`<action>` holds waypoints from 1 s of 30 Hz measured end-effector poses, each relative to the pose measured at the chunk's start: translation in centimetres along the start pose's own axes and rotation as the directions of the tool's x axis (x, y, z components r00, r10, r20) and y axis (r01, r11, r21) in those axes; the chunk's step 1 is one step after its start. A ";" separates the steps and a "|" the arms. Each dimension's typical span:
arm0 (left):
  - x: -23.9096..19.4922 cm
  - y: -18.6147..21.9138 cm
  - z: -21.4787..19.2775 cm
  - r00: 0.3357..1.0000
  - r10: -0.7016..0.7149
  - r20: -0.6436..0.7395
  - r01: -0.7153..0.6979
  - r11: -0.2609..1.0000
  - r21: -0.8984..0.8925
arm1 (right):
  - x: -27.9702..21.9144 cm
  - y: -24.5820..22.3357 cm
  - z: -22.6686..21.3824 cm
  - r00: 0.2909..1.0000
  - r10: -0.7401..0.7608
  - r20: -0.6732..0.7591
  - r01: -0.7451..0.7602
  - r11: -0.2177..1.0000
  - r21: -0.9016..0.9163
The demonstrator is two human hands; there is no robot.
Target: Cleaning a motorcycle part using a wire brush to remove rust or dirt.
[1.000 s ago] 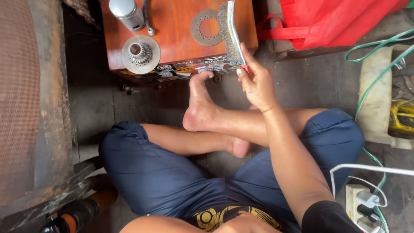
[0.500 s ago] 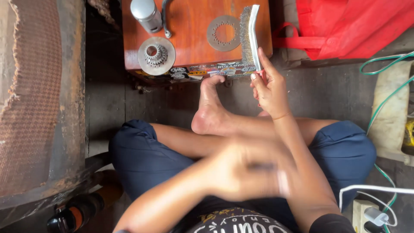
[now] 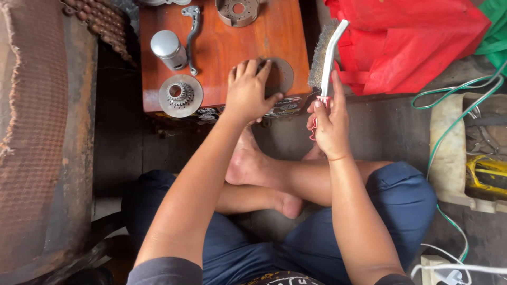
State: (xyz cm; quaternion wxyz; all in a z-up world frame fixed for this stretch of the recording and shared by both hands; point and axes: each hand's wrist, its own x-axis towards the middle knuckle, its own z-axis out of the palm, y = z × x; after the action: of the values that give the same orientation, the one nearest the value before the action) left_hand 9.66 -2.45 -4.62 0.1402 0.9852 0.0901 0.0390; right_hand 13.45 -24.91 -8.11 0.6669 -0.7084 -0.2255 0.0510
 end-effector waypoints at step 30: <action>1.9 -3.7 0.8 0.988 0.144 0.047 -0.134 0.976 -0.173 | 4.9 -7.1 5.2 0.963 0.133 0.236 0.165 0.401 -0.901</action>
State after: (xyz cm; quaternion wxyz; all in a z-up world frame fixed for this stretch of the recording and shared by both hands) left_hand 11.02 1.21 -6.34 0.2228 0.9744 0.0130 0.0268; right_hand 14.07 -18.12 -0.62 0.1328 -0.9407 -0.3119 0.0089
